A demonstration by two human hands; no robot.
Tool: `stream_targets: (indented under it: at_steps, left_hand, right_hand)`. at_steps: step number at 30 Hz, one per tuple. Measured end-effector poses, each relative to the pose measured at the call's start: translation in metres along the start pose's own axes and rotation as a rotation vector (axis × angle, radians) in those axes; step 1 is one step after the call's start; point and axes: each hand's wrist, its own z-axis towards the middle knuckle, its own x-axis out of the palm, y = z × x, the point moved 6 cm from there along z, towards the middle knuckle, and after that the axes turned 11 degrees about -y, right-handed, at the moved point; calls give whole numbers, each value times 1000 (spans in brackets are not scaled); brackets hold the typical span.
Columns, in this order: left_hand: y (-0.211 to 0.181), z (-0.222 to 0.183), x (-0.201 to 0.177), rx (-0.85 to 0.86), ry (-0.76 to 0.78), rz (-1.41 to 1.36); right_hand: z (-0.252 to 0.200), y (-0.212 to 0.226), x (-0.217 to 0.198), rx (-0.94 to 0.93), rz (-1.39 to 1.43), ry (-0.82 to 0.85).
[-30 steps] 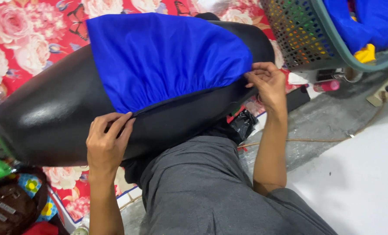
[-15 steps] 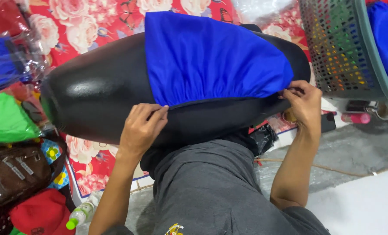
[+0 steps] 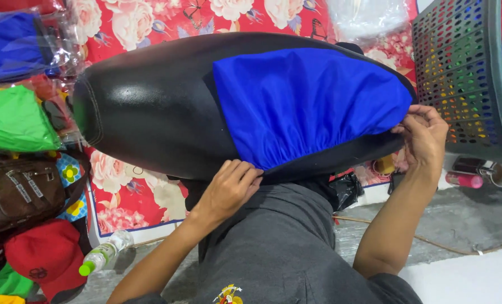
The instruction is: Folding a blue fabric seat cover and placing it into a clear plastic packaging bag.
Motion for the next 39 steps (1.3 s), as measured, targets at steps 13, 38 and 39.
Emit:
stream_targets:
  at_steps: [13,38,39]
  left_hand:
    - [175,132,-63,-361,210,-81]
    - [175,114,-74,-394,73,-11]
    - [165,108,-83,-344,-23,132]
  right_hand:
    - [7,-5,0,-2,-57,73]
    - [-3,6,3,28,-50,99]
    - [-1,4,2,18,-47,104]
